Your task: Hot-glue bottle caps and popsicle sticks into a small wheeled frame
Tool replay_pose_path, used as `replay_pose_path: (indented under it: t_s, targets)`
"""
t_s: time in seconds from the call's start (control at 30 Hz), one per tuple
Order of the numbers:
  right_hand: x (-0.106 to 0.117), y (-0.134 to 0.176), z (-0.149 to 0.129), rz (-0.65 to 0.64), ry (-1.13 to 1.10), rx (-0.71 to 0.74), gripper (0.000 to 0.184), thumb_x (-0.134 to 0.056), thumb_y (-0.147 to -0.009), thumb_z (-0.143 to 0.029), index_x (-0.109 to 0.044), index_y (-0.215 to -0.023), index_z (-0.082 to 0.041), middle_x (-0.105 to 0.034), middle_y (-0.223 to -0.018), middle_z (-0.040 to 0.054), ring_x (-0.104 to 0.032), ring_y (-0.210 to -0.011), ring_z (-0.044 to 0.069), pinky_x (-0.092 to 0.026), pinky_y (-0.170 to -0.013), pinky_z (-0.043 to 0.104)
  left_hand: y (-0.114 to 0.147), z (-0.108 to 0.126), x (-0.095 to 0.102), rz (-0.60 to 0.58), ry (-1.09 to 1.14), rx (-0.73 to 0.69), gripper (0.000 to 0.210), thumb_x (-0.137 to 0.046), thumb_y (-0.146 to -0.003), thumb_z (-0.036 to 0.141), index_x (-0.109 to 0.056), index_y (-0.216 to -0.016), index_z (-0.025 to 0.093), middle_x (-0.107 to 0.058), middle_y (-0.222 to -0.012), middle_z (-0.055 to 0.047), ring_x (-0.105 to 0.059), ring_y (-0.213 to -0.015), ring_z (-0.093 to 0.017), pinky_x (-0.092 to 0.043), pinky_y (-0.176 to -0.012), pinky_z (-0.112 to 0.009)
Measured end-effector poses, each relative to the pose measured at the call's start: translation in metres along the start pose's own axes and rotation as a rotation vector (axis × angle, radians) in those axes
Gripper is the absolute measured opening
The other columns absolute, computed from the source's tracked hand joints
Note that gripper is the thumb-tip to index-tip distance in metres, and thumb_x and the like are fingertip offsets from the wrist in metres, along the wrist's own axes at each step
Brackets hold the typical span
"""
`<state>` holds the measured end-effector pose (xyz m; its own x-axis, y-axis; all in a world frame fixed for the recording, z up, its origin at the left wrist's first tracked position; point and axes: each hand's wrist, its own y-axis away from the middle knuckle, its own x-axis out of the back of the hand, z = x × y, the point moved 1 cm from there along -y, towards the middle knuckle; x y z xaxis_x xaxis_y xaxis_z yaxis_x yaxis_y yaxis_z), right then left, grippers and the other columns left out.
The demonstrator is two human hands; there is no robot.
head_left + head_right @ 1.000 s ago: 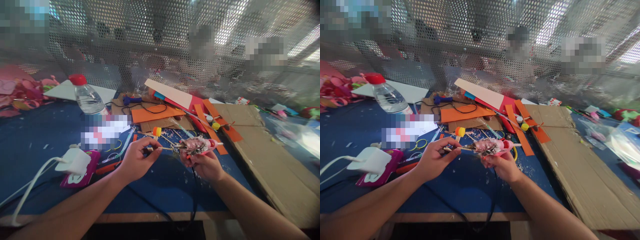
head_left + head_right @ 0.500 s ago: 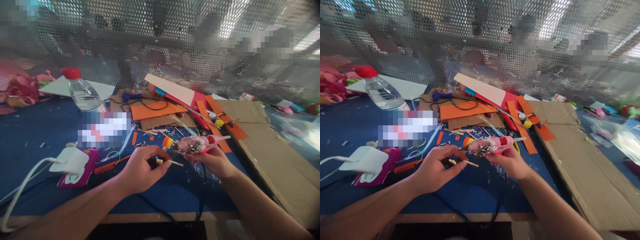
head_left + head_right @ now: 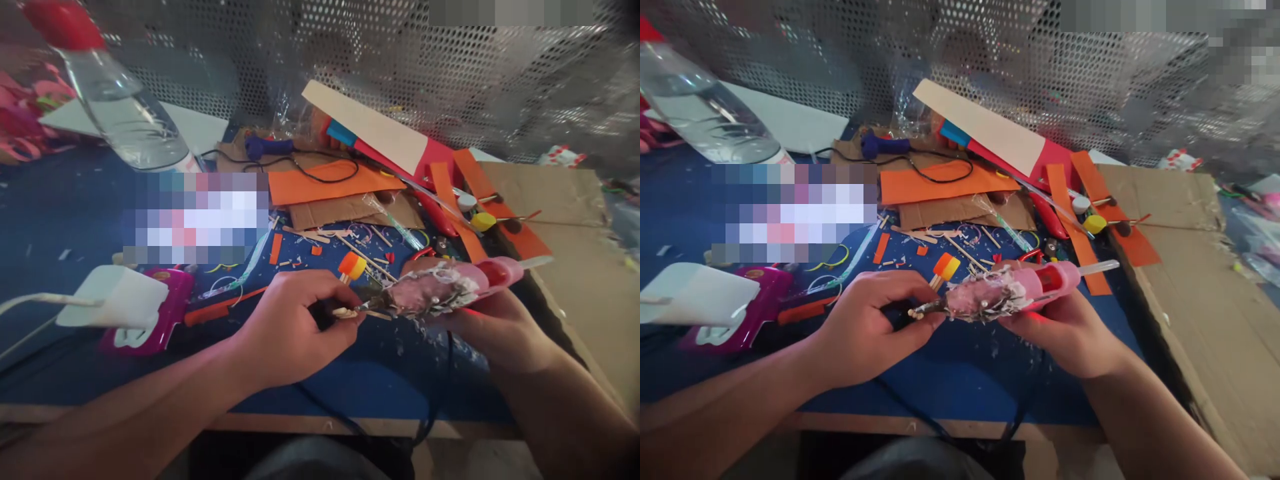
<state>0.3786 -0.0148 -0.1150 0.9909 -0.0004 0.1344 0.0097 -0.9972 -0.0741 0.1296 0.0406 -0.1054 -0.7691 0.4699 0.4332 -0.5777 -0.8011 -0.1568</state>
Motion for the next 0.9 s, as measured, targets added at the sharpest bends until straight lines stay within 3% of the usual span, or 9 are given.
replay_pose_path:
  t_s: [0.13, 0.37, 0.9]
  targets:
    - [0.000, 0.003, -0.003, -0.052, 0.060, 0.071, 0.018, -0.084, -0.081, -0.031, -0.085, -0.098, -0.027, -0.078, -0.105, 0.0102, -0.071, -0.090, 0.031, -0.062, -0.076, 0.041, 0.000, 0.000, 0.001, 0.037, -0.019, -0.057, 0.008, -0.071, -0.081, 0.015, -0.075, -0.081, 0.022, -0.074, -0.075, 0.001, -0.065, -0.067, -0.015, -0.052, -0.064, -0.029]
    - [-0.008, -0.003, -0.009, -0.132, 0.079, 0.076, 0.014, -0.077, -0.086, -0.024, -0.081, -0.098, -0.028, -0.075, -0.084, 0.0045, -0.066, -0.071, 0.023, -0.055, -0.063, 0.033, 0.000, 0.001, 0.003, 0.109, -0.017, -0.115, 0.010, -0.069, -0.079, 0.011, -0.074, -0.082, 0.020, -0.075, -0.078, 0.000, -0.066, -0.068, -0.015, -0.052, -0.065, -0.029]
    - [-0.007, -0.001, -0.001, -0.171, 0.069, 0.107, 0.028, -0.074, -0.088, -0.017, -0.079, -0.105, -0.038, -0.077, -0.095, -0.0049, -0.070, -0.080, 0.017, -0.057, -0.070, 0.022, 0.001, 0.000, 0.003, 0.102, -0.003, -0.130, 0.014, -0.068, -0.076, 0.006, -0.074, -0.082, 0.017, -0.074, -0.077, 0.000, -0.064, -0.068, -0.012, -0.049, -0.065, -0.027]
